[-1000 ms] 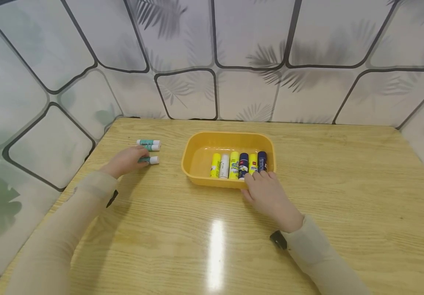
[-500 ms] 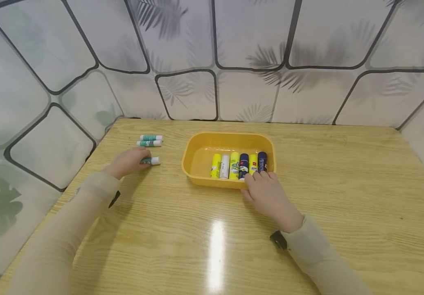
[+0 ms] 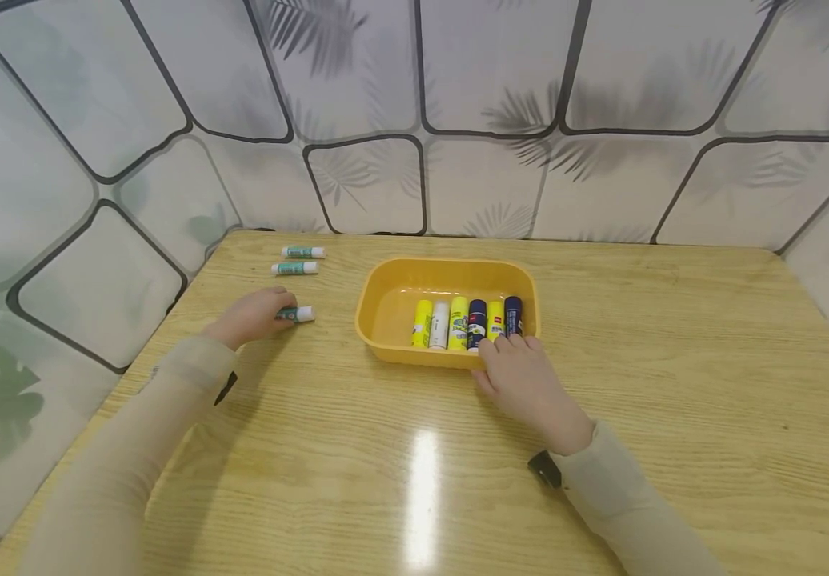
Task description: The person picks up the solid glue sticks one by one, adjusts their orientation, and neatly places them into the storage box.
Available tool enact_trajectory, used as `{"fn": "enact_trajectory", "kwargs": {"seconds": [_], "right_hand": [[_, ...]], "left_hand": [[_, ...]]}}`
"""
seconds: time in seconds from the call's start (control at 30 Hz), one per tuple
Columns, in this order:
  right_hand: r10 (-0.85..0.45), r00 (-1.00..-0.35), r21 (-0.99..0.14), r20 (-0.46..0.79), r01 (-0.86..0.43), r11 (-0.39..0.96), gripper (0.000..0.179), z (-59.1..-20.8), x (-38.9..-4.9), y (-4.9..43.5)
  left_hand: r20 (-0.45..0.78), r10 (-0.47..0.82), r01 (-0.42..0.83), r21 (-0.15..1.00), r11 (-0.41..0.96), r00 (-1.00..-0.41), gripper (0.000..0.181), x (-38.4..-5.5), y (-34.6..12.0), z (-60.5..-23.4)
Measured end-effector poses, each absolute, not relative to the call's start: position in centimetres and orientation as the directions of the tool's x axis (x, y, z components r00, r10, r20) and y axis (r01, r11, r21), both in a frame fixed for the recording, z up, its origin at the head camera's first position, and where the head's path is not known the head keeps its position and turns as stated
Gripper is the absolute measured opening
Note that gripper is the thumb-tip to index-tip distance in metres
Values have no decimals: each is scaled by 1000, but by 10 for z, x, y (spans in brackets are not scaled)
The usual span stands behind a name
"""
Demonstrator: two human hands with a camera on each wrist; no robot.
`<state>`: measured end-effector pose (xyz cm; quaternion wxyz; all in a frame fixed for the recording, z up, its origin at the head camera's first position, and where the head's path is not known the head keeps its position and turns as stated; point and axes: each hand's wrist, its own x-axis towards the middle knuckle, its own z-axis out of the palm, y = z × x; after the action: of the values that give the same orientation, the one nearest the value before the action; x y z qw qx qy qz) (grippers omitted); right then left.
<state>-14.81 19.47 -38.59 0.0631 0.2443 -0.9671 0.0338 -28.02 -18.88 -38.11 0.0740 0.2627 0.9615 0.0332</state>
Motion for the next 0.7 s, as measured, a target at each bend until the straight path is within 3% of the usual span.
{"fn": "enact_trajectory", "kwargs": {"seconds": [0.7], "right_hand": [[-472,-869,-31,148,-481,876,22,-387,-148,195]], "left_hand": [[-103,544,537,90,839,-833,12,-280,-191,-382]]}}
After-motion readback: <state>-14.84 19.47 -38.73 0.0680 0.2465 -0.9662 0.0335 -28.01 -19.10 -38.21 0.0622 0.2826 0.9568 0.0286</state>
